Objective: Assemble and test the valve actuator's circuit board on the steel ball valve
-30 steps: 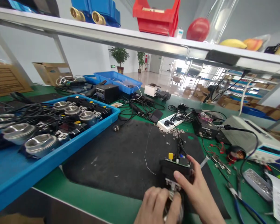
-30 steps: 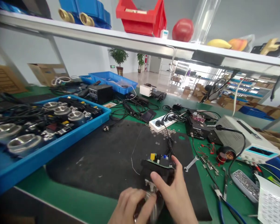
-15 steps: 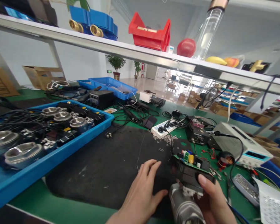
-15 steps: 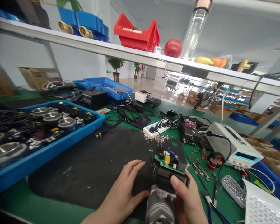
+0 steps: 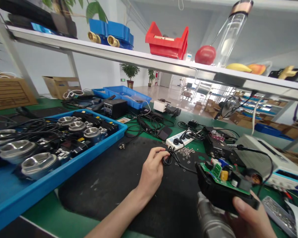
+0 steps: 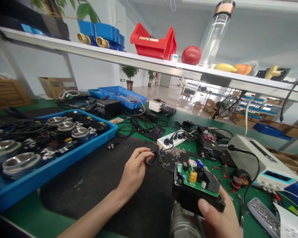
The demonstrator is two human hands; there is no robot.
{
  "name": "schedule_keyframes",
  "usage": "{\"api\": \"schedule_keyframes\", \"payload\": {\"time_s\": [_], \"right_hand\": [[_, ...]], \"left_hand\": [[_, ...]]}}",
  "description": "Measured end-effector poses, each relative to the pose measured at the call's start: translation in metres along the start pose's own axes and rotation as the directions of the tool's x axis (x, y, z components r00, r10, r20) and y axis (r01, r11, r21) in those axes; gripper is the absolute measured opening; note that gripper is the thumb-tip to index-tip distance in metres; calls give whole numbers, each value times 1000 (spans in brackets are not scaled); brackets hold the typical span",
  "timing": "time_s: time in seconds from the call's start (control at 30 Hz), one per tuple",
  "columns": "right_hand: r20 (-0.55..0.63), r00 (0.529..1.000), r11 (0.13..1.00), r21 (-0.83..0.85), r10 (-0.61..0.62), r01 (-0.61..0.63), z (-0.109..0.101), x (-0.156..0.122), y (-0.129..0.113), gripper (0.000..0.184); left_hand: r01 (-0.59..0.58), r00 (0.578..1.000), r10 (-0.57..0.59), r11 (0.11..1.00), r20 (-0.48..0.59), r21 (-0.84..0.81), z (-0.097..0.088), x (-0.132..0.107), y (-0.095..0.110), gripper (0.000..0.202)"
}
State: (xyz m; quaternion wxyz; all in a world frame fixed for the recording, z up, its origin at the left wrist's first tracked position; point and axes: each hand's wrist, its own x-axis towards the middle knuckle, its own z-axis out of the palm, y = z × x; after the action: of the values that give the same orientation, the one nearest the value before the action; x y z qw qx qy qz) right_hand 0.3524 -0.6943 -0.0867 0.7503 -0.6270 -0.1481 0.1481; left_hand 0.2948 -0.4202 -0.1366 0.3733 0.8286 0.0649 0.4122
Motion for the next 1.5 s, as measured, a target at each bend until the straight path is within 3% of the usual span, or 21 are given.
{"api": "schedule_keyframes", "payload": {"time_s": [0.13,0.27,0.43,0.53,0.67,0.8,0.87,0.93,1.0,1.23,1.5], "right_hand": [[-11,999,989,147,33,-31,19,17,18,86],[16,1000,993,118,-2,0,19,42,42,84],[42,998,985,166,38,-44,19,67,51,79],[60,997,981,183,48,-58,23,75,50,81],[90,993,978,187,73,-89,24,80,49,82],[148,986,977,183,82,-109,24,81,49,82],[169,982,978,172,89,-118,24,83,48,81],[189,977,979,155,103,-133,24,86,48,80],[200,972,976,154,120,-152,25,90,48,77],[195,967,954,218,161,-203,22,106,50,67],[207,967,958,211,149,-193,22,114,55,58]], "left_hand": [[-129,987,122,989,103,68,-17,2,-31,44],[-232,956,196,960,221,154,-25,10,-59,47],[-287,925,200,925,323,249,-30,17,-78,54],[-281,907,172,928,384,247,-31,17,-81,48],[-182,918,98,965,384,190,-26,20,-68,40],[13,939,-31,998,342,55,-9,24,-31,36],[117,912,-71,989,405,-90,6,25,-12,45],[396,833,-145,831,535,-390,23,27,0,68],[467,804,-155,762,574,-448,41,30,5,83],[520,809,-236,714,538,-469,81,33,-1,71],[523,819,-278,722,502,-453,91,27,-7,68]]}}
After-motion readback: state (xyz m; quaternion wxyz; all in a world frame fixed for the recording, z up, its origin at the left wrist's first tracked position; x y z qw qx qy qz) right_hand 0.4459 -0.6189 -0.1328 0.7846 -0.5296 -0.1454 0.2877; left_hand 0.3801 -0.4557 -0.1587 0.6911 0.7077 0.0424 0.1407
